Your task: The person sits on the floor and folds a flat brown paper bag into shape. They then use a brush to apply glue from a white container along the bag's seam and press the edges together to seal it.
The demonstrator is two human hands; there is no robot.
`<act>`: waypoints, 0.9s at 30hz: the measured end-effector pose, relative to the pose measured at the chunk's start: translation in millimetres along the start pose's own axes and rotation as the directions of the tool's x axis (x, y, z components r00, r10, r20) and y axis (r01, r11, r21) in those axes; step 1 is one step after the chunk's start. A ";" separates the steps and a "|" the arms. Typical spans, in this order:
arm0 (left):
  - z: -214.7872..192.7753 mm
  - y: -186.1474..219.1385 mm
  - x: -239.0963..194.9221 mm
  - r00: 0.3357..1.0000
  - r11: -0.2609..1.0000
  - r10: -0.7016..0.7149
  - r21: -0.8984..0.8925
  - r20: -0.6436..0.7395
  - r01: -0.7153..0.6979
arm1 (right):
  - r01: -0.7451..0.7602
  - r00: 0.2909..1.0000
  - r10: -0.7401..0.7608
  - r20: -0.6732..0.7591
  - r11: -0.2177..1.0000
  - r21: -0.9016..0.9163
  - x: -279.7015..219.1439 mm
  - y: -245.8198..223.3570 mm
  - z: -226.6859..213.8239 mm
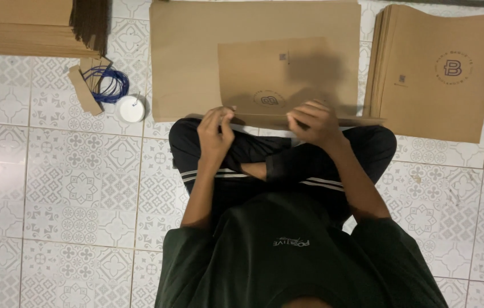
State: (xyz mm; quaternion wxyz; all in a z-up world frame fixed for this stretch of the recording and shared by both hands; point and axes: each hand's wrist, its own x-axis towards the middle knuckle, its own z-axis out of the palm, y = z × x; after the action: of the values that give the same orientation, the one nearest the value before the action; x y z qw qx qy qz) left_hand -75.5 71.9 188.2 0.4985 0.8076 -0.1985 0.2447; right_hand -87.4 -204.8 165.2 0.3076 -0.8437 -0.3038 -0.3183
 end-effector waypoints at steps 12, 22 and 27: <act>-11.4 -12.1 10.4 0.999 0.994 -0.033 0.099 -0.040 0.037 | -0.209 0.977 0.212 0.030 0.975 -0.080 -70.5 38.0 -71.3; -29.7 -23.7 13.3 0.993 0.992 -0.105 0.061 -0.054 0.108 | -0.442 0.894 0.442 0.074 0.897 -0.017 -105.7 44.0 -112.5; -32.0 -21.4 21.6 0.993 0.994 -0.095 0.040 -0.069 0.098 | -0.495 0.867 0.496 -0.050 0.868 0.037 -118.6 55.1 -108.9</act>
State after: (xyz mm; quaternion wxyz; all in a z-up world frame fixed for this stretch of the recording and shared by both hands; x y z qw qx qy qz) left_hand -52.4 108.1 198.1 0.4985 0.8182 -0.1367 0.2516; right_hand -159.2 -354.5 127.6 0.3973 -0.8801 -0.0717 -0.2496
